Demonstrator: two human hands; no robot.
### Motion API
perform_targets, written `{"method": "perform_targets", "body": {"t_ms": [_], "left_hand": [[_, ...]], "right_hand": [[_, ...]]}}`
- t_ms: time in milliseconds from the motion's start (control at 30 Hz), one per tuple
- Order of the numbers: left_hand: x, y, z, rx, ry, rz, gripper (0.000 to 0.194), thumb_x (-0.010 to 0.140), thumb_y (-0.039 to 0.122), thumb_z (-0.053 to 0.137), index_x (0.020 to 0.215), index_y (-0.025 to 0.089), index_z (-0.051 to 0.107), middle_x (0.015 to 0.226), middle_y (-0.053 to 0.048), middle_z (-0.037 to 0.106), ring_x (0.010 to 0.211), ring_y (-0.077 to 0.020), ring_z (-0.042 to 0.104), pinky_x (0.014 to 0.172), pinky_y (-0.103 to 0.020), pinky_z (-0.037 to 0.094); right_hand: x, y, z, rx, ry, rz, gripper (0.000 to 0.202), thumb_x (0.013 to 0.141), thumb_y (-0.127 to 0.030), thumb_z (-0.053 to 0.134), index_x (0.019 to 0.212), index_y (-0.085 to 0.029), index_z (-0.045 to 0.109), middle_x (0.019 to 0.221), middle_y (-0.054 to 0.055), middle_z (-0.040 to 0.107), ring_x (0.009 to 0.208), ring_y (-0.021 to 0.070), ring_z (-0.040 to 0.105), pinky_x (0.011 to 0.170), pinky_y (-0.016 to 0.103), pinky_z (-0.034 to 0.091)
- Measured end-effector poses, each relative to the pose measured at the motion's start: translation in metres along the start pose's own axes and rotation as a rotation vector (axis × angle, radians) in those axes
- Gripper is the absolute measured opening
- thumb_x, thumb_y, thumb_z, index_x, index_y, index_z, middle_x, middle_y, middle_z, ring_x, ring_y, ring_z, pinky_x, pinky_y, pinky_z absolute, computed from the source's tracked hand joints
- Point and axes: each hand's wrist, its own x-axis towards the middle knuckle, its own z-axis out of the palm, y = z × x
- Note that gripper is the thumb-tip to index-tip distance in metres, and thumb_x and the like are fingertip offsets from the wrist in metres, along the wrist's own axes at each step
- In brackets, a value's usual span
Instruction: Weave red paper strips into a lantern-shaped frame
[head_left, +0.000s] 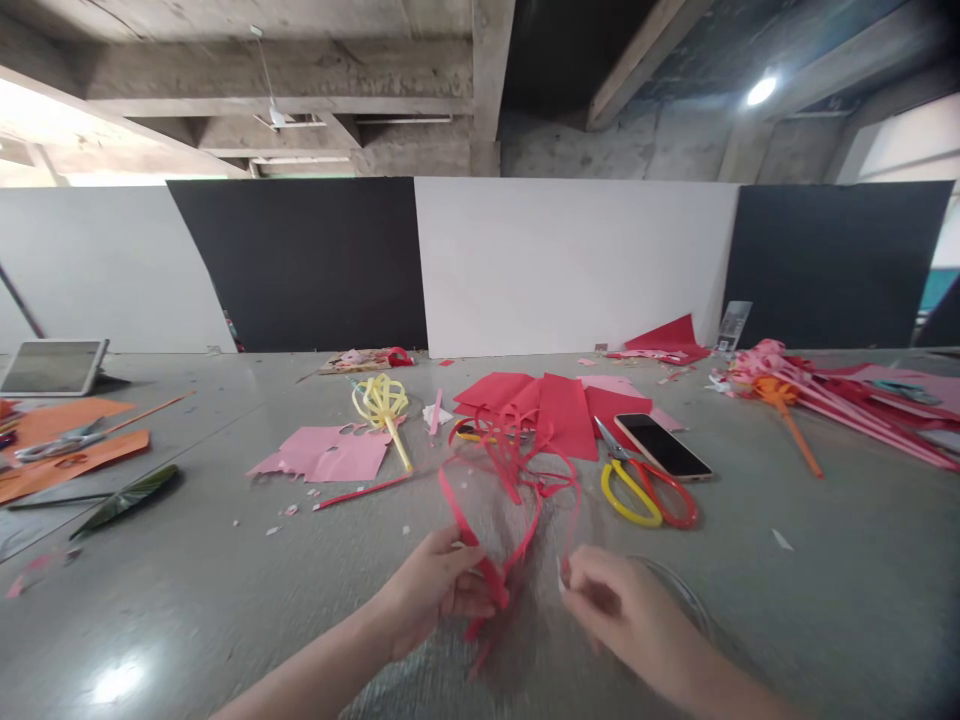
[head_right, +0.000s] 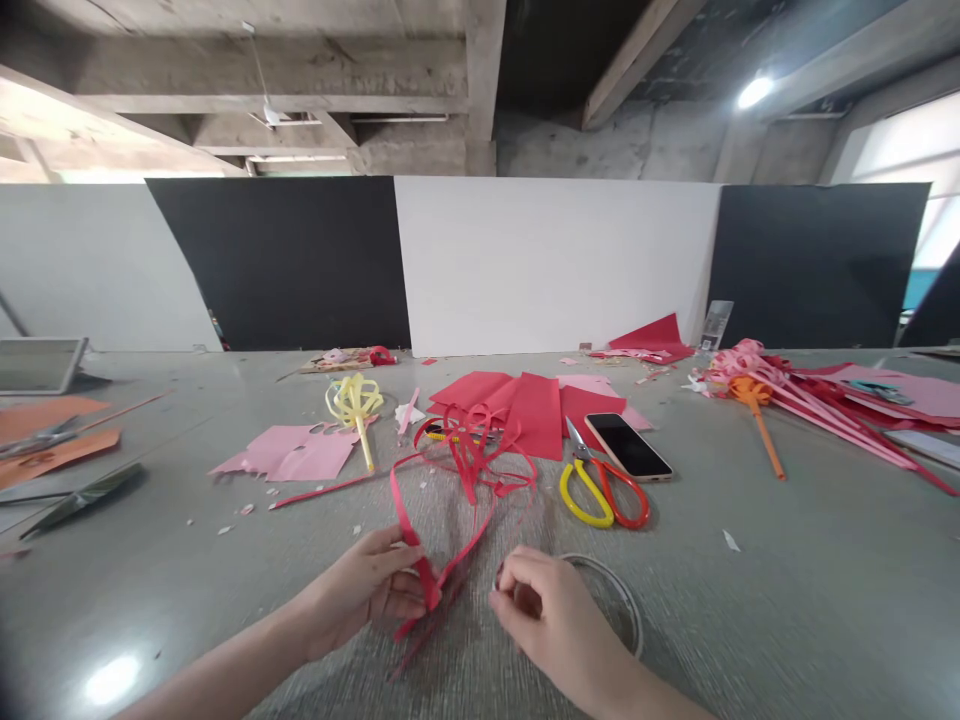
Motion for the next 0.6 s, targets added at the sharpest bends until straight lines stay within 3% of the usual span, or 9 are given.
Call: {"method": "perform_targets", "body": {"t_ms": [100, 333, 467, 600], "left_hand": [[0.002, 0.0, -0.003, 0.03, 0.015, 0.065, 0.018, 0.067, 0.024, 0.06, 0.077, 0.014, 0.049, 0.066, -0.002, 0.06, 0.058, -0.0119, 0.058, 0.059, -0.026, 0.045], [0.006, -0.005, -0.002, 0.055, 0.136, 0.131, 0.025, 0.061, 0.025, 0.065, 0.074, 0.015, 0.046, 0.063, 0.0, 0.059, 0.058, -0.0124, 0.057, 0.058, -0.025, 0.043], [0.005, -0.003, 0.004, 0.109, 0.039, 0.097, 0.019, 0.064, 0.027, 0.064, 0.069, 0.012, 0.053, 0.066, -0.003, 0.059, 0.059, -0.0107, 0.054, 0.059, -0.023, 0.041], [0.005, 0.007, 0.011, 0.027, -0.185, -0.011, 0.016, 0.063, 0.023, 0.066, 0.072, 0.011, 0.059, 0.071, -0.002, 0.058, 0.067, -0.0102, 0.054, 0.068, -0.022, 0.041]], "right_hand": [[-0.001, -0.002, 0.003, -0.069, 0.051, -0.144, 0.022, 0.066, -0.006, 0.043, 0.053, -0.02, 0.031, 0.065, -0.002, 0.049, 0.061, 0.0106, 0.05, 0.057, 0.021, 0.036], [-0.003, 0.0, 0.006, 0.064, -0.004, -0.065, 0.025, 0.062, -0.005, 0.044, 0.051, -0.02, 0.027, 0.064, -0.003, 0.051, 0.061, 0.0108, 0.05, 0.056, 0.021, 0.036], [-0.004, -0.002, 0.006, 0.118, -0.041, -0.068, 0.023, 0.063, -0.003, 0.043, 0.052, -0.02, 0.031, 0.066, -0.002, 0.052, 0.062, 0.0116, 0.051, 0.056, 0.021, 0.036], [-0.005, -0.006, 0.006, 0.102, -0.096, -0.098, 0.022, 0.064, -0.003, 0.044, 0.052, -0.019, 0.035, 0.068, -0.002, 0.053, 0.062, 0.0113, 0.051, 0.057, 0.021, 0.037]]}}
